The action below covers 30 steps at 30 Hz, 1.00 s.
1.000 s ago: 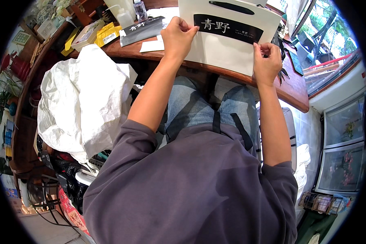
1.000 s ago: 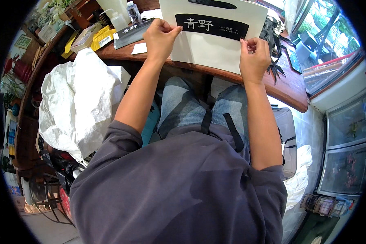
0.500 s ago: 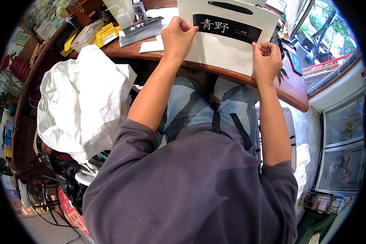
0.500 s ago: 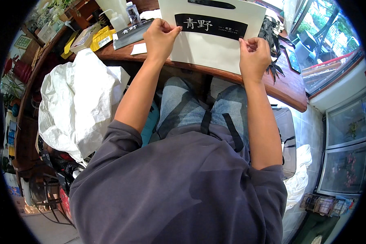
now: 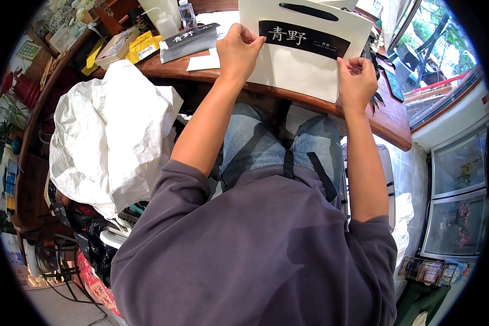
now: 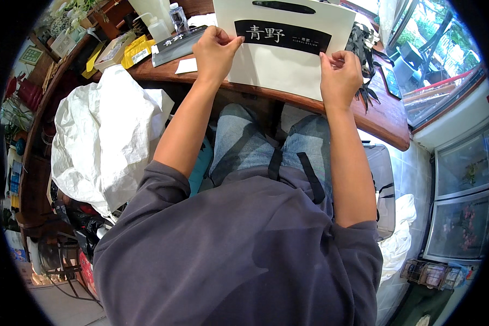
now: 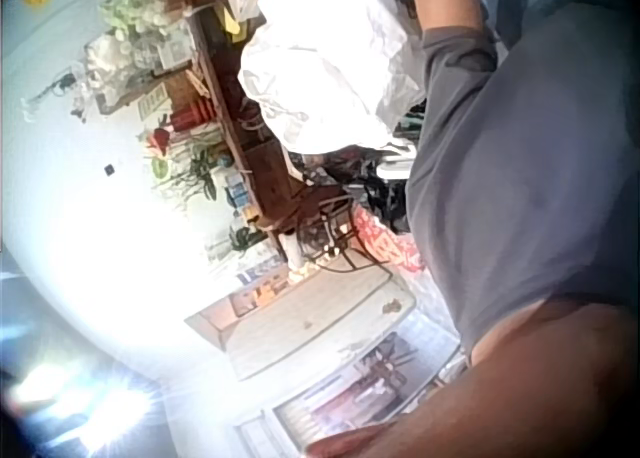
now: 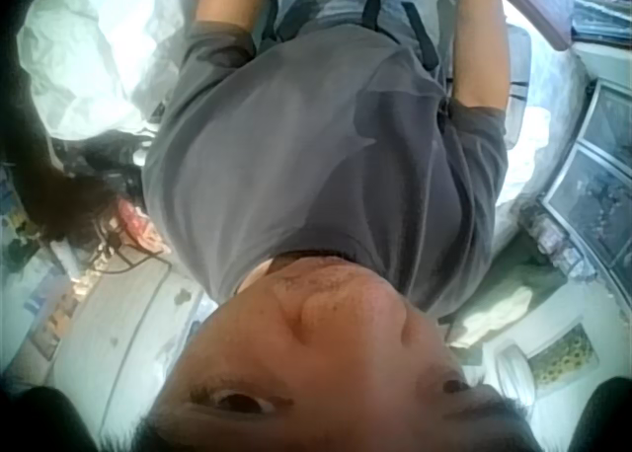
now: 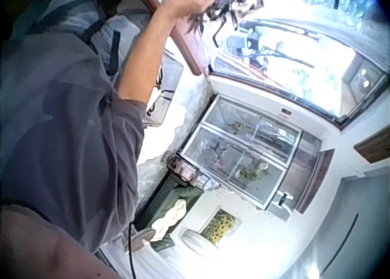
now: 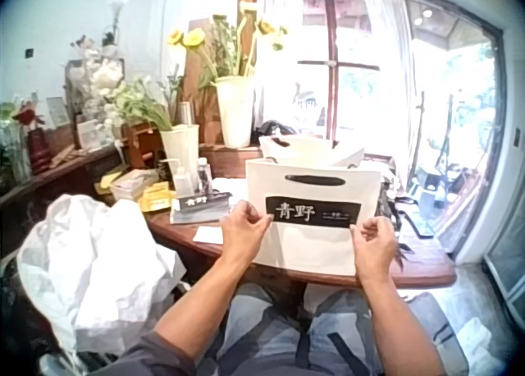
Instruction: The person attaches black ribbon handles to white shopping bags by threading the ribbon through holes in the bag, then applies a branded sticker to the center and a QR code sticker near the bottom seam of each bag.
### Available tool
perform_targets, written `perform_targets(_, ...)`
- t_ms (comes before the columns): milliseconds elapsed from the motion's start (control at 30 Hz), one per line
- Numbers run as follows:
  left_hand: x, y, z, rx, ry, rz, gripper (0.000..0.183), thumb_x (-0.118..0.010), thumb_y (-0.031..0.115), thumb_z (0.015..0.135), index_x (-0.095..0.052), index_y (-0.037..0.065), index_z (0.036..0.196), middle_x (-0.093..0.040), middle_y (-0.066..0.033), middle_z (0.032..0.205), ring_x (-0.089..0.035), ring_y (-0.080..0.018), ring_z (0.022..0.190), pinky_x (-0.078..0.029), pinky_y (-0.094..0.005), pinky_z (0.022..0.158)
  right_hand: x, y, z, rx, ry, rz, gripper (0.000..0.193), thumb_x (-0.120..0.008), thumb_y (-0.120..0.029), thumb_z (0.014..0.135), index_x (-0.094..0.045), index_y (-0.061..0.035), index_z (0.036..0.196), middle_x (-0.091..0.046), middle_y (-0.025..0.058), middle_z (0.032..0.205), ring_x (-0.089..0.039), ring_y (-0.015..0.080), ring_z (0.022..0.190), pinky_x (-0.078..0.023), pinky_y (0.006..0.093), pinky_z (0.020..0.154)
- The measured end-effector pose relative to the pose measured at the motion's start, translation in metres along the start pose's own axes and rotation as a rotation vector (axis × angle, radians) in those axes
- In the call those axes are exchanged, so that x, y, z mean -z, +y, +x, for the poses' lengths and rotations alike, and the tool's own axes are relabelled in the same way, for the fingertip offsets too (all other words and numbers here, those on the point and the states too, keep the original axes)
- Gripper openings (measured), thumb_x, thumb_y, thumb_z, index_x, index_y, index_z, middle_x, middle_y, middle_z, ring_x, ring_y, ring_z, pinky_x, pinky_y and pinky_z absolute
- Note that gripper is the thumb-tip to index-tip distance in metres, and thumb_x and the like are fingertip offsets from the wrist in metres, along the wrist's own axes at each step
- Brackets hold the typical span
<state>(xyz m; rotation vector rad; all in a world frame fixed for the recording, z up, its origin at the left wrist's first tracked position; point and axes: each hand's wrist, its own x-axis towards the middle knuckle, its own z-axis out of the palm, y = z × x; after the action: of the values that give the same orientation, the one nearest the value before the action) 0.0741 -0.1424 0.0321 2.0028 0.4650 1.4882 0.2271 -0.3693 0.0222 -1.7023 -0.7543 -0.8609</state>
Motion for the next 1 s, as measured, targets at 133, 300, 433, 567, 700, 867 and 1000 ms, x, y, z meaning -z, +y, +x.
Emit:
perform_targets(133,0.0,0.0,0.0,-0.001,-0.006,-0.001,0.033,-0.091,0.013,0.081,-0.061,0.001,0.079,-0.076,-0.0101,0.074,-0.07,-0.0135,0.065,-0.055,-0.0278,0.061,0.001,-0.001,0.0,0.005,0.017,-0.031,0.029,-0.091,-0.01,0.08,-0.065,-0.0018,0.091,-0.068,0.0087,0.091,-0.072,0.0182,0.068,-0.057,0.0314,0.065)
perform_targets(300,0.0,-0.001,0.0,0.008,-0.006,-0.029,0.033,-0.091,0.013,0.08,-0.061,0.001,0.079,-0.075,-0.0099,0.075,-0.069,-0.0124,0.065,-0.055,-0.0273,0.062,0.007,0.0,0.0,-0.058,0.026,-0.123,0.032,-0.093,-0.016,0.077,-0.067,-0.0039,0.09,-0.067,0.0069,0.089,-0.067,0.0172,0.064,-0.053,0.0333,0.063)
perform_targets(433,0.0,-0.005,0.0,0.024,-0.007,-0.057,0.032,-0.091,0.012,0.08,-0.061,0.0,0.079,-0.075,-0.0097,0.075,-0.069,-0.0117,0.066,-0.055,-0.0272,0.062,0.008,0.009,-0.002,-0.052,0.056,-0.145,0.031,-0.09,-0.017,0.082,-0.068,-0.0024,0.099,-0.068,0.0066,0.092,-0.068,0.0177,0.073,-0.055,0.0324,0.07)
perform_targets(567,0.001,0.0,-0.002,0.025,-0.002,-0.006,0.033,-0.091,0.013,0.081,-0.061,0.0,0.078,-0.073,-0.0095,0.073,-0.068,-0.0135,0.065,-0.054,-0.0283,0.061,0.002,0.016,-0.006,-0.242,-0.088,0.204,0.034,-0.083,-0.019,0.092,-0.067,0.0024,0.114,-0.074,0.0088,0.103,-0.071,0.0148,0.087,-0.056,0.0294,0.08)
perform_targets(700,-0.004,0.001,-0.001,0.019,-0.005,0.031,0.032,-0.089,0.016,0.081,-0.061,0.001,0.078,-0.071,-0.0103,0.068,-0.069,-0.0208,0.061,-0.055,-0.0328,0.06,-0.007,0.059,-0.016,-0.367,-0.266,0.445,0.033,-0.075,-0.019,0.1,-0.066,0.0054,0.12,-0.076,0.0117,0.11,-0.071,0.0113,0.1,-0.054,0.026,0.087)
perform_targets(867,-0.033,0.012,-0.004,-0.098,-0.081,-0.094,0.025,-0.083,0.02,0.087,-0.066,0.002,0.083,-0.071,-0.0123,0.07,-0.071,-0.0263,0.063,-0.056,-0.0374,0.062,-0.004,0.044,-0.02,-0.417,-0.286,0.483,0.028,-0.07,-0.016,0.104,-0.065,0.0068,0.12,-0.076,0.0105,0.108,-0.068,0.0097,0.096,-0.052,0.0243,0.083)
perform_targets(1000,-0.074,0.048,-0.003,-0.174,-0.449,-0.28,0.023,-0.083,0.018,0.087,-0.069,0.001,0.093,-0.076,-0.0129,0.084,-0.076,-0.0224,0.08,-0.061,-0.0342,0.074,-0.004,0.061,-0.023,-0.424,-0.332,0.539,0.026,-0.068,-0.015,0.105,-0.065,0.0063,0.119,-0.075,0.009,0.106,-0.067,0.0093,0.095,-0.052,0.0247,0.082)
